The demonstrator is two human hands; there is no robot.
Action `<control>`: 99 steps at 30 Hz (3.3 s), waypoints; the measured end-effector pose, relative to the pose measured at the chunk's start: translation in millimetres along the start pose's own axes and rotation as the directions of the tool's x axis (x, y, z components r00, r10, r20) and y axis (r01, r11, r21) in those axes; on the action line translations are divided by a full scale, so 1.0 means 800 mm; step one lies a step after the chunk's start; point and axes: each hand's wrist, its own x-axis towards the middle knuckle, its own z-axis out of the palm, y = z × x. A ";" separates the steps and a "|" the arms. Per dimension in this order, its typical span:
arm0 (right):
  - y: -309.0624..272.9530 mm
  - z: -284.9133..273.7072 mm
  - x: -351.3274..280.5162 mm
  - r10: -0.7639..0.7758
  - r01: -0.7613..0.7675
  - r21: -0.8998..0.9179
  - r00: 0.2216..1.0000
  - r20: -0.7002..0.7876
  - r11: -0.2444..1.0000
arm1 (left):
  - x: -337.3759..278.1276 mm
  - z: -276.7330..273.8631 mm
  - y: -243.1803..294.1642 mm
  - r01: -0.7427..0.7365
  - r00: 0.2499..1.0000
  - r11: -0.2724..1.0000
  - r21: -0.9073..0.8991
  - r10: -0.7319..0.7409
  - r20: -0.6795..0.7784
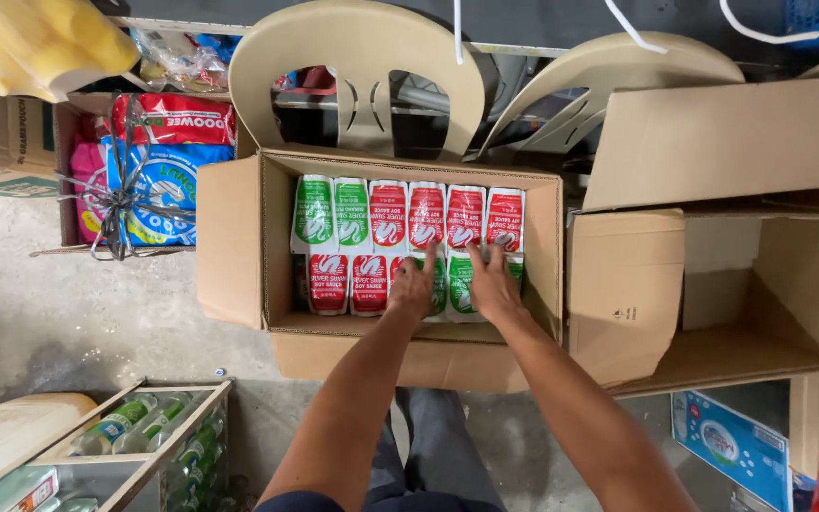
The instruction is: Organizing and packing various sauce and condiment pouches into a cardboard box.
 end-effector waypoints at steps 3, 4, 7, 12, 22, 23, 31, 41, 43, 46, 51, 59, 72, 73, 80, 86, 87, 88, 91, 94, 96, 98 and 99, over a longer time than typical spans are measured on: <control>-0.016 -0.016 -0.016 -0.034 0.036 -0.109 0.999 0.020 0.993 | -0.029 -0.050 0.020 -0.044 0.999 0.990 0.132 0.044 0.002; -0.024 -0.025 -0.023 -0.087 0.090 -0.146 0.996 0.030 0.985 | -0.041 -0.070 0.028 -0.050 0.999 0.983 0.178 0.046 0.024; -0.025 -0.024 -0.015 -0.054 0.090 -0.177 0.979 0.197 0.980 | -0.033 -0.065 0.030 -0.051 0.995 0.930 0.365 0.077 -0.056; 0.009 0.016 0.006 -0.129 0.175 -0.272 0.975 0.179 0.946 | 0.001 -0.019 -0.001 -0.120 0.937 0.790 0.601 0.289 -0.194; -0.032 -0.034 0.001 -0.051 0.155 -0.305 0.946 0.321 0.940 | -0.057 -0.090 0.024 -0.203 0.972 0.802 0.561 0.235 0.016; -0.036 -0.035 0.004 -0.060 0.161 -0.307 0.947 0.315 0.938 | -0.041 -0.072 0.017 -0.194 0.973 0.803 0.564 0.231 0.005; -0.038 -0.020 -0.017 0.052 0.121 -0.412 0.921 0.385 0.903 | -0.086 -0.110 0.038 -0.134 0.991 0.899 0.418 0.130 0.037; -0.027 0.031 -0.088 0.004 0.095 0.417 0.973 -0.230 0.904 | -0.196 -0.119 0.091 -0.300 0.815 0.839 -0.454 -0.022 -0.580; -0.064 -0.001 -0.098 -0.055 -0.236 0.929 0.972 0.230 -0.286 | -0.222 -0.148 0.123 -0.461 0.797 0.655 -0.599 0.007 -0.604; -0.124 -0.123 -0.128 -0.277 -0.221 0.901 0.953 0.118 -0.373 | -0.293 -0.210 0.169 -0.637 0.687 0.607 -0.474 0.169 -0.707; -0.145 -0.197 -0.096 -0.358 -0.323 0.791 0.923 0.141 -0.520 | -0.331 -0.277 0.170 -0.790 0.471 0.590 -0.168 0.408 -0.782; -0.241 -0.362 -0.176 -0.359 -0.169 0.821 0.932 -0.047 -0.545 | -0.392 -0.403 0.174 -0.642 0.222 0.733 0.227 0.461 -0.859; -0.315 -0.440 -0.167 -0.326 0.240 0.961 0.905 -0.272 -0.136 | -0.506 -0.552 0.131 -0.518 0.363 0.805 0.289 0.513 -0.778; -0.313 -0.435 -0.159 -0.376 0.302 0.944 0.866 -0.331 -0.135 | -0.522 -0.564 0.125 -0.576 0.378 0.775 0.259 0.534 -0.757; -0.404 -0.522 -0.200 -0.519 0.570 0.812 0.736 -0.435 0.128 | -0.584 -0.641 0.056 -0.798 0.270 0.552 0.241 0.686 -0.675; -0.450 -0.552 -0.193 -0.122 0.736 0.656 0.675 -0.727 0.165 | -0.577 -0.693 -0.012 -0.901 -0.013 0.383 0.203 0.444 -0.896; -0.458 -0.551 -0.192 -0.130 0.756 0.620 0.650 -0.749 0.210 | -0.574 -0.699 -0.016 -0.899 -0.044 0.358 0.253 0.499 -0.865; -0.466 -0.551 -0.191 -0.138 0.772 0.582 0.624 -0.769 0.254 | -0.573 -0.704 -0.018 -0.895 -0.074 0.330 0.300 0.554 -0.829; -0.505 -0.555 -0.197 -0.152 0.798 0.500 0.570 -0.807 0.336 | -0.583 -0.723 -0.011 -0.930 0.011 0.307 0.203 0.574 -0.819; -0.524 -0.550 -0.197 -0.148 0.799 0.517 0.576 -0.804 0.307 | -0.557 -0.721 -0.013 -0.972 0.067 0.229 0.059 0.505 -0.861; -0.534 -0.551 -0.196 -0.142 0.812 0.512 0.562 -0.815 0.281 | -0.551 -0.724 -0.013 -0.969 0.008 0.215 0.122 0.520 -0.854; -0.538 -0.548 -0.196 -0.138 0.822 0.511 0.552 -0.822 0.251 | -0.549 -0.723 -0.014 -0.961 -0.045 0.208 0.181 0.530 -0.847; -0.537 -0.547 -0.195 -0.146 0.816 0.511 0.559 -0.816 0.272 | -0.550 -0.722 -0.015 -0.963 -0.021 0.215 0.162 0.540 -0.841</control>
